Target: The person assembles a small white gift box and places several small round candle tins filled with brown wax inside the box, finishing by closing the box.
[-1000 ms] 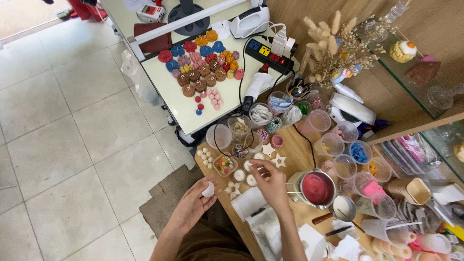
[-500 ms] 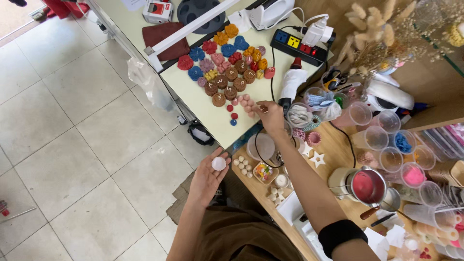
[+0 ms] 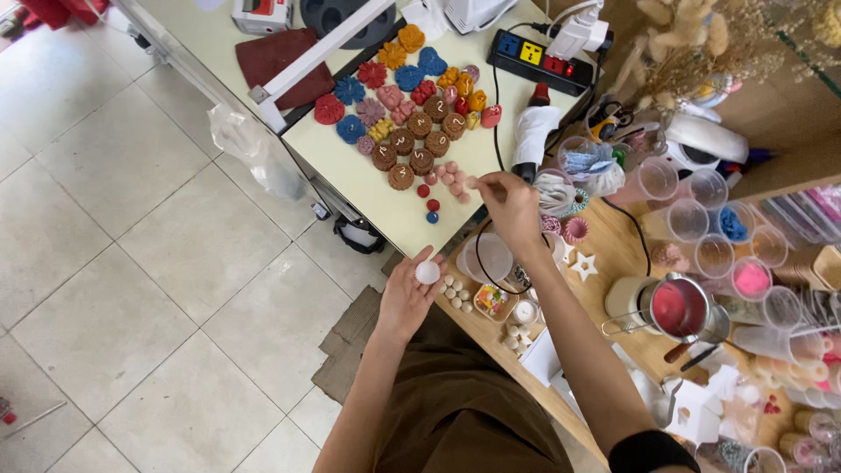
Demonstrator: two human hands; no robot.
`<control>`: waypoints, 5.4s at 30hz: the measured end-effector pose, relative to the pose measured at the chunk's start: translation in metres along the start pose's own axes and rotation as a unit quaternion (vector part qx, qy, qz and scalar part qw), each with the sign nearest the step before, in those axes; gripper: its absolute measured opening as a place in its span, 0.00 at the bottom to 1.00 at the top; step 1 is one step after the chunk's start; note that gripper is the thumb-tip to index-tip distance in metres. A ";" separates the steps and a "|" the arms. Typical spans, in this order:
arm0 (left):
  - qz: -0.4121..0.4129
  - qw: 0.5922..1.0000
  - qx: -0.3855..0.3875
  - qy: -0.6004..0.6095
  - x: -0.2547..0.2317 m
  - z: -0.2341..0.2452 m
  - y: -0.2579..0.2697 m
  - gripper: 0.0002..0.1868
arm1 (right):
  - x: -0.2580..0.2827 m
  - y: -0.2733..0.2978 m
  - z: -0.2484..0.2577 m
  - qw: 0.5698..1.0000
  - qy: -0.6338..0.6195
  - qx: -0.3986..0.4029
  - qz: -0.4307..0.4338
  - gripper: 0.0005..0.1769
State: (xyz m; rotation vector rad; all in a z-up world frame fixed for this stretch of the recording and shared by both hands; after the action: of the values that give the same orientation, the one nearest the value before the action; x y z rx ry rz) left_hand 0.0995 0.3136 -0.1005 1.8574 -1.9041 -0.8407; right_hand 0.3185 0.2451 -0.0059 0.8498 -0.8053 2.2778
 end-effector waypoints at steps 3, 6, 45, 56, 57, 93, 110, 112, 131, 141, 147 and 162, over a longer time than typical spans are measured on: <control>0.032 0.999 0.015 -0.003 0.008 -0.011 -0.030 0.28 | 0.038 0.035 0.015 0.998 -0.029 0.037 -0.051 0.08; 0.051 0.997 0.051 -0.018 0.022 -0.019 -0.051 0.28 | 0.054 0.072 0.025 0.993 -0.037 0.037 -0.109 0.09; 0.290 0.907 0.083 -0.293 0.399 -0.172 -0.051 0.31 | -0.027 0.331 0.344 0.964 0.151 -0.084 -0.200 0.29; 0.366 0.833 0.162 -0.382 0.407 -0.167 -0.034 0.32 | -0.022 0.381 0.368 0.947 0.062 -0.140 -0.282 0.18; 0.361 0.827 0.161 -0.400 0.402 -0.163 -0.031 0.32 | -0.021 0.390 0.368 0.939 0.055 -0.149 -0.306 0.17; -0.243 0.134 0.468 -0.839 0.437 -0.123 0.027 0.39 | -0.048 0.456 0.314 0.941 0.184 -0.063 -0.278 0.16; -0.256 0.175 0.439 -0.843 0.432 -0.124 0.024 0.28 | -0.044 0.481 0.336 0.928 0.156 -0.211 -0.265 0.18; -0.257 0.177 0.443 -0.841 0.428 -0.131 0.026 0.26 | -0.050 0.506 0.349 0.898 0.140 -0.276 -0.312 0.13; -0.262 0.280 0.446 -0.809 0.389 -0.186 0.047 0.13 | -0.243 0.744 0.233 0.597 0.088 -0.468 -0.646 0.20; -0.299 0.283 0.394 -0.821 0.393 -0.174 0.038 0.13 | -0.226 0.738 0.250 0.625 0.135 -0.415 -0.647 0.21; -0.326 0.233 0.382 -0.833 0.420 -0.160 0.014 0.15 | -0.239 0.743 0.246 0.626 0.129 -0.398 -0.658 0.21; -0.350 0.205 0.367 -0.837 0.426 -0.155 0.006 0.19 | -0.243 0.745 0.243 0.639 0.086 -0.368 -0.670 0.23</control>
State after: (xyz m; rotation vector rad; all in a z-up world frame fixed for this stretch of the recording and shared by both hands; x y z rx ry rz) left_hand 0.1575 -0.1321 -0.0441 -0.3881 0.3427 0.8872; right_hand 0.0563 -0.4841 -0.2768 0.4698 -0.5576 0.5584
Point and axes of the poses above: each hand's wrist, its own y-axis away from the middle knuckle, its own z-axis out of the back of the hand, x = y × z, the point moved 4 cm from there along -y, towards the middle knuckle, and after that the axes turned 10 degrees about z, right-handed, at the moved point
